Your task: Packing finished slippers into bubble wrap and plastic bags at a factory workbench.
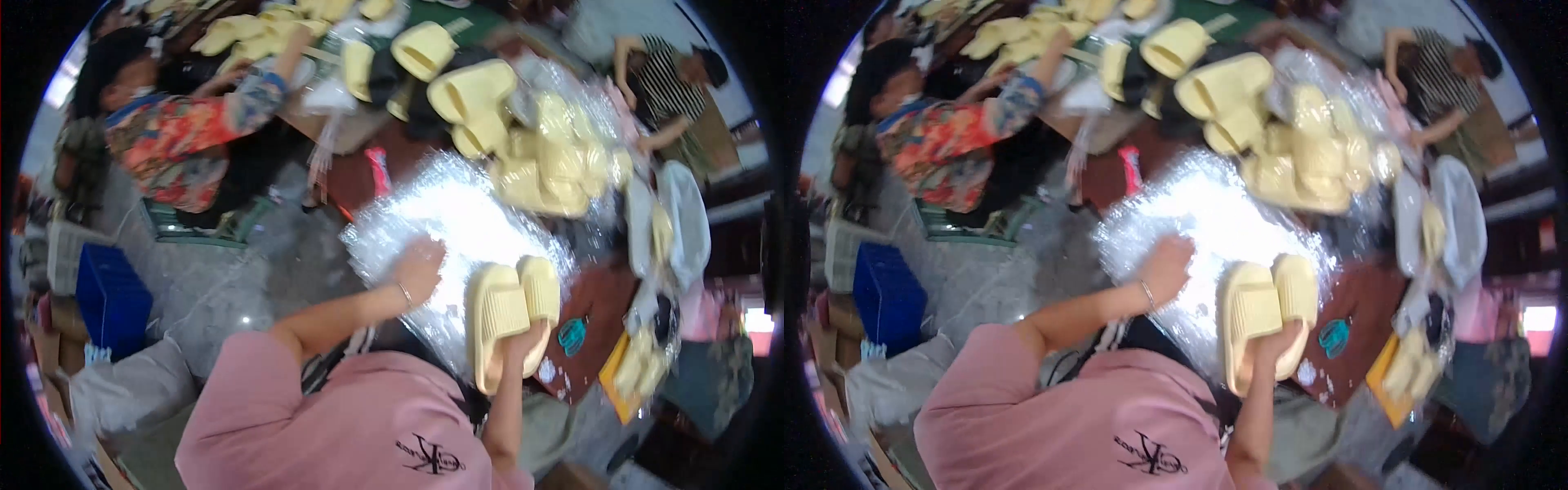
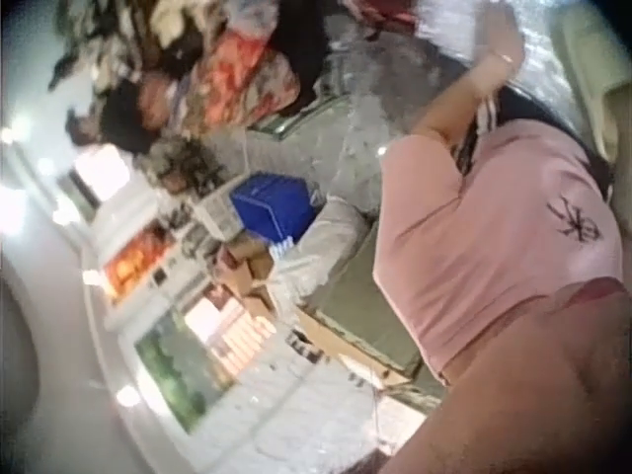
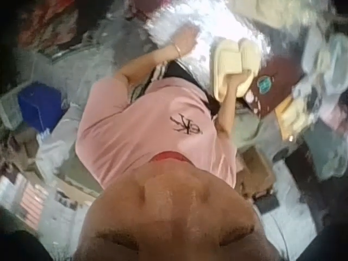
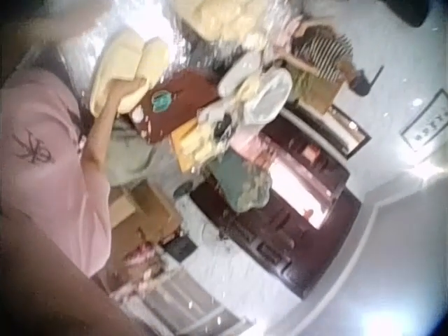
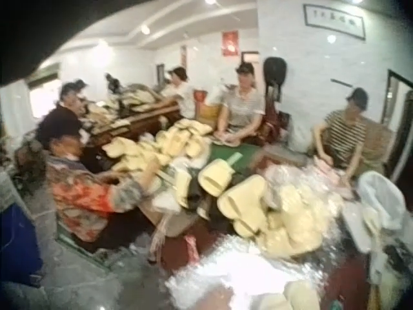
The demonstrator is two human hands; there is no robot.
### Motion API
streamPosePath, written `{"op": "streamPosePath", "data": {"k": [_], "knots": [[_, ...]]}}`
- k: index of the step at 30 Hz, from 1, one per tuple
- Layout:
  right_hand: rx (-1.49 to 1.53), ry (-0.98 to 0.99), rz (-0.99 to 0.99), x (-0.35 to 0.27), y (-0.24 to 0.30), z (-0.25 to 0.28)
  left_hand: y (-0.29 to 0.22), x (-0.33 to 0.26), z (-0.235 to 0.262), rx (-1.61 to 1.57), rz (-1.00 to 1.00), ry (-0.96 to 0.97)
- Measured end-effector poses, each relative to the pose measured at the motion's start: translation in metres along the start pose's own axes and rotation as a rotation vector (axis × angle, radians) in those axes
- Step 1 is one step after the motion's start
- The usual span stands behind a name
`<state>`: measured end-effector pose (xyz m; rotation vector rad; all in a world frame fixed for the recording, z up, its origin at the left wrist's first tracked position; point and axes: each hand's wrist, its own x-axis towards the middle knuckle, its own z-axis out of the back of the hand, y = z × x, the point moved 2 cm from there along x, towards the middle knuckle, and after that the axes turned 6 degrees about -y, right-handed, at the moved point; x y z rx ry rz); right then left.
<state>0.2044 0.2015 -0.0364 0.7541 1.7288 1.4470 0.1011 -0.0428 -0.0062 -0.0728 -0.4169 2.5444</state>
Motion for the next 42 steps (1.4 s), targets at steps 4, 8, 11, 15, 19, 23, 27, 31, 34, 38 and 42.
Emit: {"op": "streamPosePath", "data": {"k": [4,8,11,15,19,23,27,31,34,38,42], "knots": [[-0.312,0.151,0.395,-0.015,0.071,-0.048,0.019,-0.003,-0.010,0.128,-0.072,-0.002],[-0.242,0.344,0.204,-0.005,0.052,-0.081,0.013,-0.003,-0.014,0.101,-0.191,0.126],[-0.867,0.681,0.915,-0.025,0.051,-0.123,0.013,-0.007,-0.014,0.062,-0.192,0.107],[-1.041,0.667,0.809,0.009,0.012,-0.127,0.021,-0.014,-0.025,0.033,-0.147,0.136],[-0.920,0.413,0.793,0.025,0.019,-0.112,0.026,-0.020,-0.031,-0.009,-0.182,0.048],[-0.982,0.418,0.916,0.036,0.021,-0.092,0.026,-0.016,-0.032,-0.027,-0.193,0.007],[-0.925,0.476,0.828,-0.001,0.032,-0.086,0.022,-0.005,-0.023,0.128,-0.081,0.188],[-0.980,0.473,0.878,0.000,0.017,-0.071,0.030,-0.009,-0.025,0.011,-0.071,0.039],[-0.976,0.283,0.861,0.025,0.002,-0.045,0.025,-0.010,-0.017,0.014,-0.054,0.072],[-0.207,0.209,0.278,0.026,0.018,-0.052,0.033,-0.015,-0.015,0.031,-0.006,0.100],[-0.908,0.406,0.834,-0.010,0.023,-0.062,0.036,-0.020,-0.014,0.086,-0.032,0.053]]}}
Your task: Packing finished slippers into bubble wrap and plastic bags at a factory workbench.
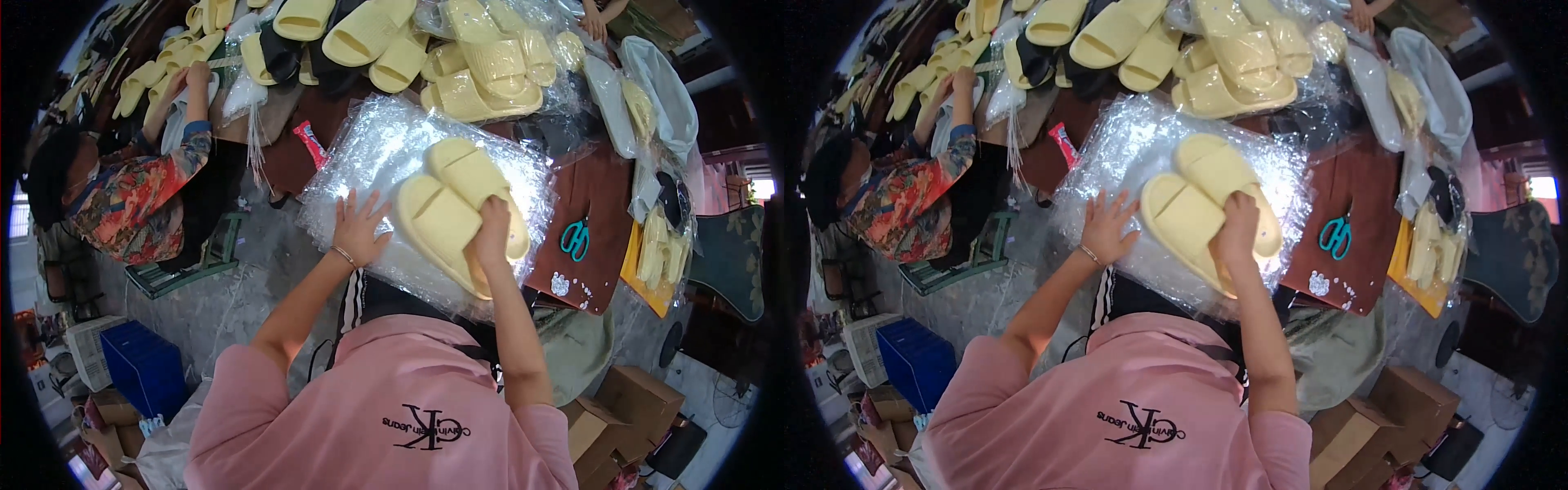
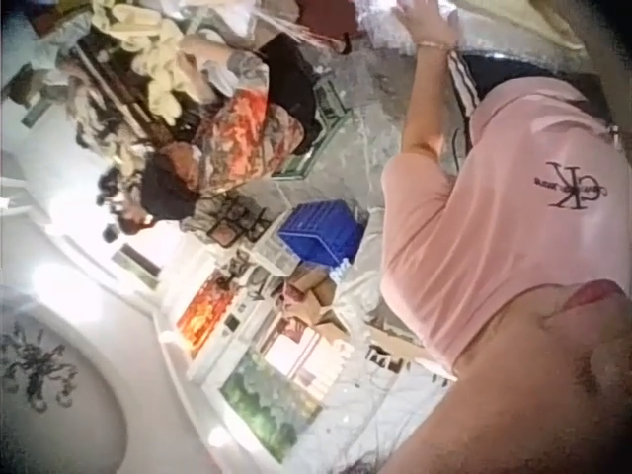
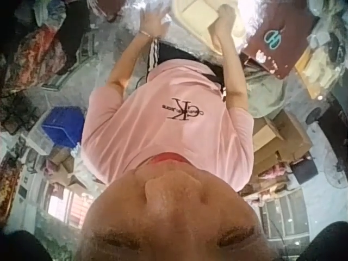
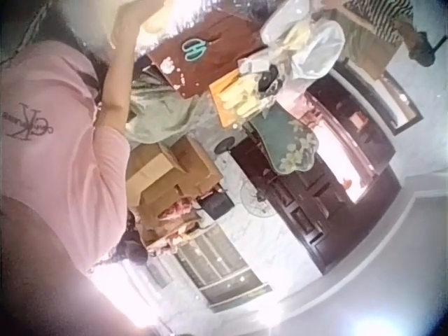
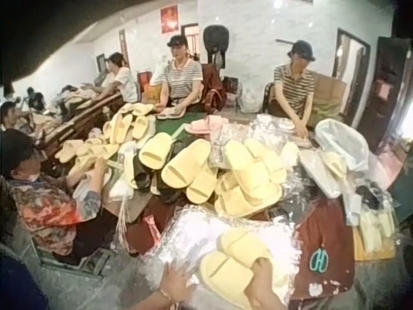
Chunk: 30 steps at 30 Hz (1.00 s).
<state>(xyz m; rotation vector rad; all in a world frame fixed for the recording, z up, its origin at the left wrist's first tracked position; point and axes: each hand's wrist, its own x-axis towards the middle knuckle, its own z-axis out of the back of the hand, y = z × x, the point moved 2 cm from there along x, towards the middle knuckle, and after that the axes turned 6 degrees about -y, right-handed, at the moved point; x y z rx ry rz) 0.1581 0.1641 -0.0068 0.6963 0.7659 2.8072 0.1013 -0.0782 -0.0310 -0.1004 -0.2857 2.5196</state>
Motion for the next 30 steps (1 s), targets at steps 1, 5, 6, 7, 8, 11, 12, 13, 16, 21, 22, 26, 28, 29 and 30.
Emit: {"op": "streamPosePath", "data": {"k": [1,5,6,7,8,11,12,13,16,21,22,26,28,29,30], "knots": [[-0.084,0.083,0.002,-0.007,0.000,-0.013,0.000,0.000,0.001,0.005,0.010,0.006],[-0.017,0.030,0.063,-0.009,0.003,-0.016,0.009,-0.007,-0.001,-0.030,-0.034,-0.076],[0.023,0.029,0.082,-0.008,0.004,-0.015,0.013,-0.004,-0.005,-0.047,0.005,-0.050],[0.010,0.026,0.072,-0.007,0.003,-0.014,0.019,-0.001,-0.011,-0.065,0.044,-0.024],[0.053,0.032,0.075,-0.004,0.005,-0.013,0.039,0.007,-0.020,-0.322,0.014,-0.195],[0.063,-0.003,0.065,0.002,0.017,0.003,0.027,0.023,0.030,0.095,0.087,-0.379],[0.069,-0.014,0.107,0.006,0.022,0.007,0.034,0.026,0.032,0.136,0.155,-0.349],[0.074,-0.023,0.149,0.008,0.024,0.009,0.039,0.028,0.032,0.178,0.222,-0.318],[0.088,0.071,0.135,0.000,0.004,-0.001,0.039,0.026,0.015,0.161,0.230,-0.139],[0.408,0.047,-0.167,-0.004,-0.028,0.032,0.030,0.023,0.015,0.167,0.246,-0.316],[0.404,0.054,-0.170,-0.008,-0.041,0.040,0.022,0.027,0.016,0.116,0.199,-0.352],[0.026,-0.138,-0.281,-0.021,-0.080,0.044,-0.045,0.054,0.027,-0.015,-0.047,-0.368],[-0.079,-0.139,-0.162,-0.016,-0.079,0.038,-0.077,0.067,0.030,-0.070,-0.148,-0.343],[-0.080,-0.139,-0.164,-0.015,-0.078,0.034,-0.090,0.076,0.029,-0.094,-0.176,-0.317],[-0.113,-0.147,-0.161,-0.014,-0.078,0.031,-0.099,0.083,0.028,-0.119,-0.203,-0.293]]}}
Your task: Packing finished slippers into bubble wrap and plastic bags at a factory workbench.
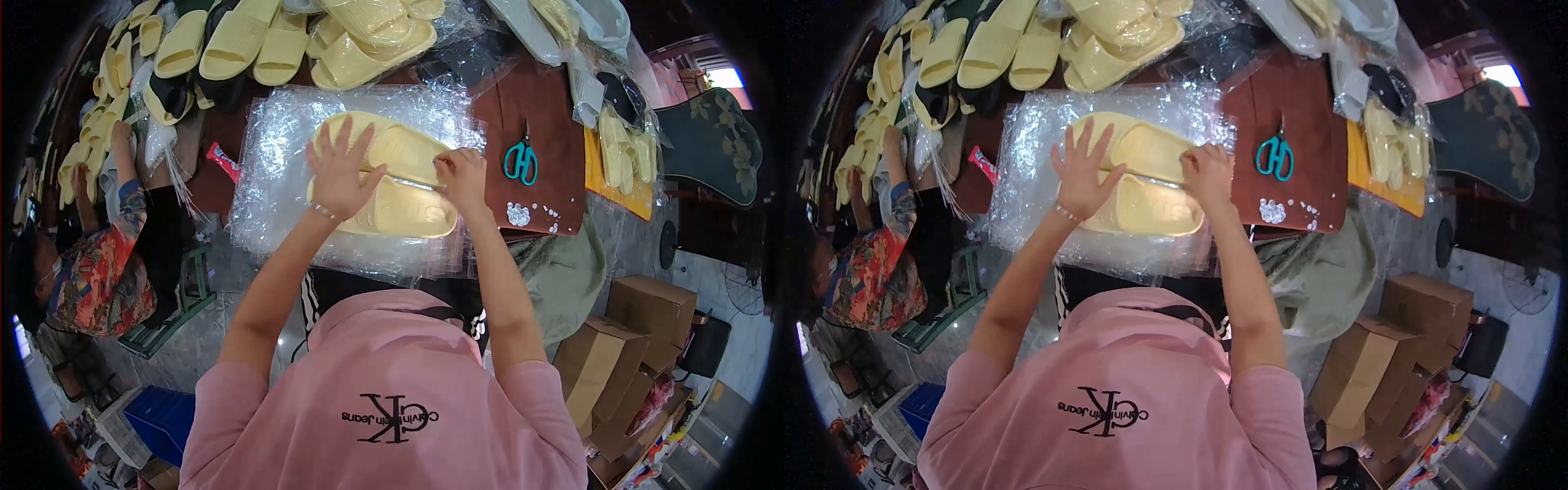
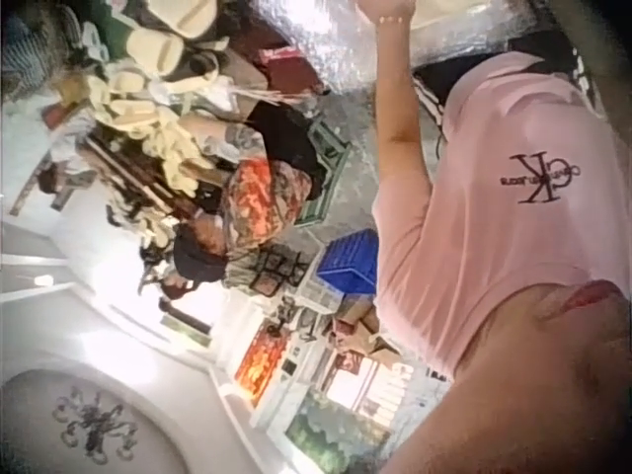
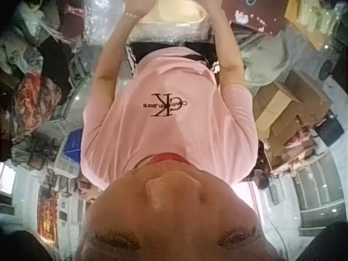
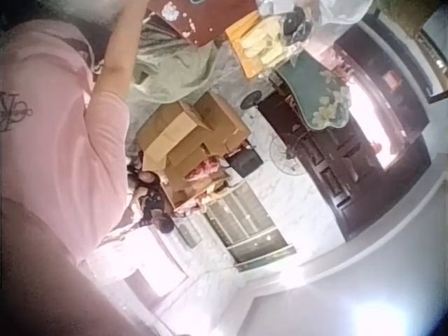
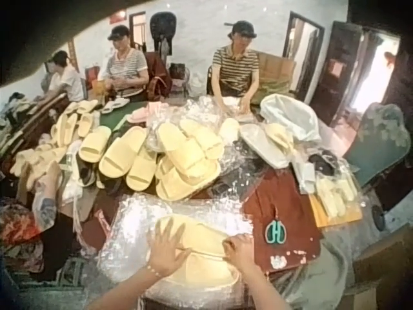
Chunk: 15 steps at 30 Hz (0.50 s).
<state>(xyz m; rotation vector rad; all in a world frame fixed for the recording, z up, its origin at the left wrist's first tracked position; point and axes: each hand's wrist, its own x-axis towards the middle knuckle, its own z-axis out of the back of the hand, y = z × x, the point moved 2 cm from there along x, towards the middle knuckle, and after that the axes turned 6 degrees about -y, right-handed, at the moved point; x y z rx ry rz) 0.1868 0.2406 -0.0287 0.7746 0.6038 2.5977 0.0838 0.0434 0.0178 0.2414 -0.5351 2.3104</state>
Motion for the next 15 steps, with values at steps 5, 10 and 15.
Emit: {"op": "streamPosePath", "data": {"k": [5,10,15], "knots": [[-0.043,0.040,0.009,0.001,-0.001,-0.004,0.000,0.003,-0.034,-0.095,0.042,0.101],[-0.114,0.087,-0.083,0.007,0.001,-0.009,-0.001,0.003,-0.038,-0.081,0.023,0.088],[-0.198,0.098,-0.015,0.011,-0.001,-0.014,-0.001,0.003,-0.038,-0.070,0.031,0.089]]}}
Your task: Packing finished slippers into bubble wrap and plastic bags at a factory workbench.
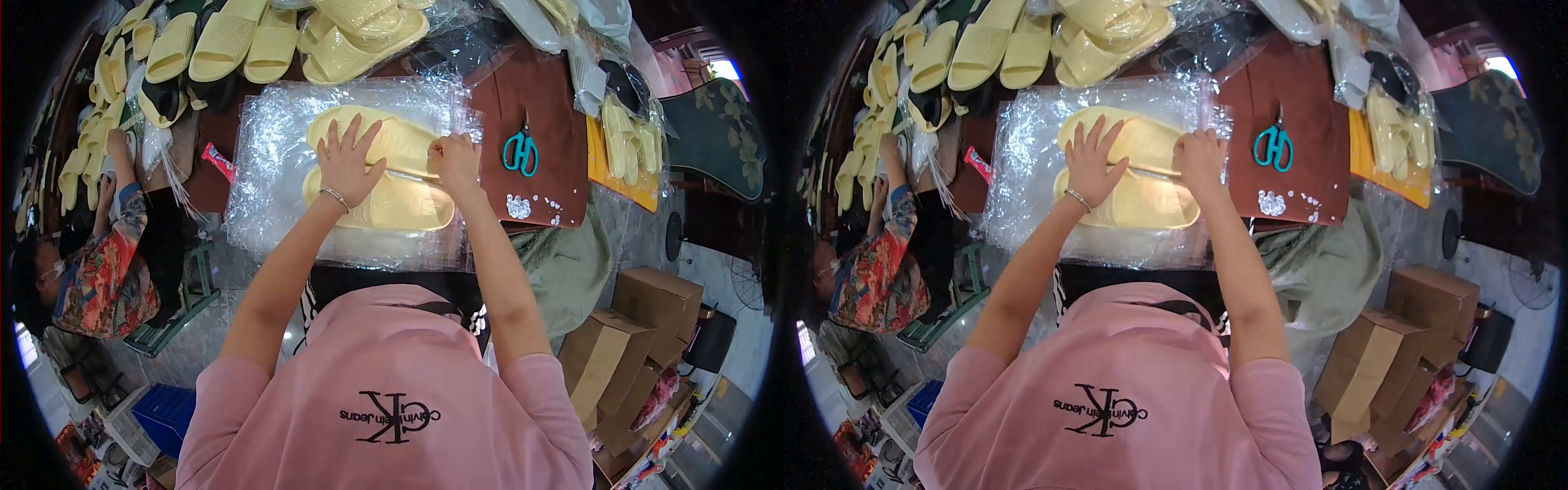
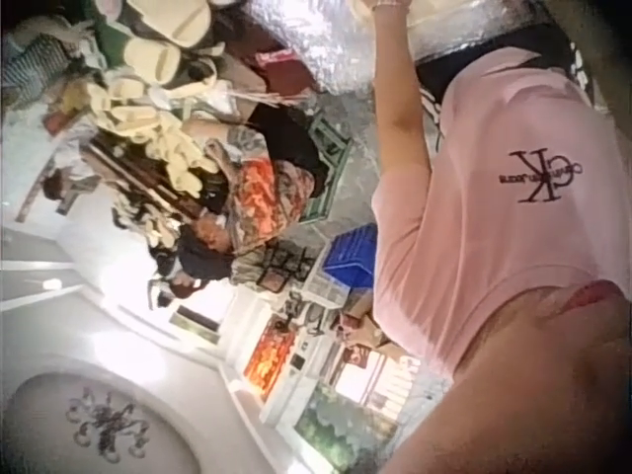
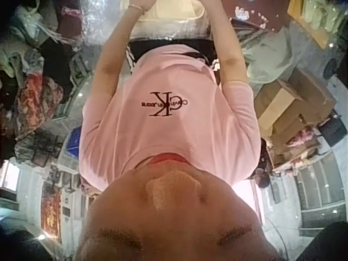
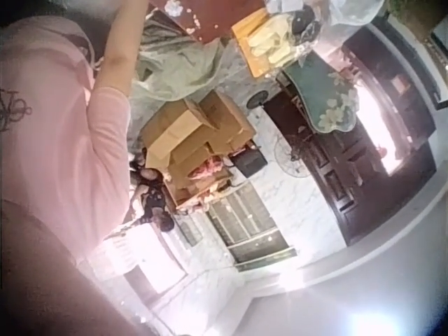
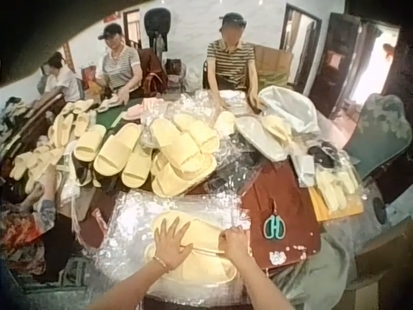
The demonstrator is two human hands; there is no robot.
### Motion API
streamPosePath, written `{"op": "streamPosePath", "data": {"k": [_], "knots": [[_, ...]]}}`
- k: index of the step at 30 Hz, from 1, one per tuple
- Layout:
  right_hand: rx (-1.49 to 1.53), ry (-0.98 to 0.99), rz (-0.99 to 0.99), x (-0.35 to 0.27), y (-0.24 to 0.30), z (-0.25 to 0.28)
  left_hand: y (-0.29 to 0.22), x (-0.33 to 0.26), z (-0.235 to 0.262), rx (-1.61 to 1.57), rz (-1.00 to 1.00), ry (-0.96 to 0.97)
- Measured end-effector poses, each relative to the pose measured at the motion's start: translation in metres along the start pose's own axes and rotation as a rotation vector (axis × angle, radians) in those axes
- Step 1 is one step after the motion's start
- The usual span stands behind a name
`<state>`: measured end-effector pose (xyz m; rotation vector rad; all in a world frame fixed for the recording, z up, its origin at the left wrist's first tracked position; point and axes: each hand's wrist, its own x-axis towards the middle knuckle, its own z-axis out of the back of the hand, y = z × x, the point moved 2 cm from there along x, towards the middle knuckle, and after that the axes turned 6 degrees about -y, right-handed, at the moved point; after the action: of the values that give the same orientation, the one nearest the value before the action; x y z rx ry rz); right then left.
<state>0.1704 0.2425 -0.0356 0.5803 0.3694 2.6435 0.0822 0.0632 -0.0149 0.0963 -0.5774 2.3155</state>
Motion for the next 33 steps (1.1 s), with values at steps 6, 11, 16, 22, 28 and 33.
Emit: {"op": "streamPosePath", "data": {"k": [6,11,16,22,28,33], "knots": [[0.362,0.017,-0.042,-0.004,-0.012,0.001,0.000,-0.001,-0.001,-0.007,0.002,-0.012],[0.276,-0.028,0.025,-0.008,-0.007,0.006,0.001,-0.001,-0.002,-0.013,0.002,-0.019],[0.065,0.011,0.142,-0.001,0.005,0.013,0.002,-0.002,-0.002,0.010,-0.003,-0.027],[-0.237,0.104,0.347,0.003,0.020,0.014,0.002,-0.001,-0.003,0.013,-0.004,-0.013],[-0.341,0.212,0.391,0.005,0.023,0.007,0.002,-0.002,-0.001,-0.003,-0.007,-0.025],[0.137,0.015,0.198,0.002,0.000,0.019,0.002,-0.002,-0.002,-0.021,-0.012,-0.042]]}}
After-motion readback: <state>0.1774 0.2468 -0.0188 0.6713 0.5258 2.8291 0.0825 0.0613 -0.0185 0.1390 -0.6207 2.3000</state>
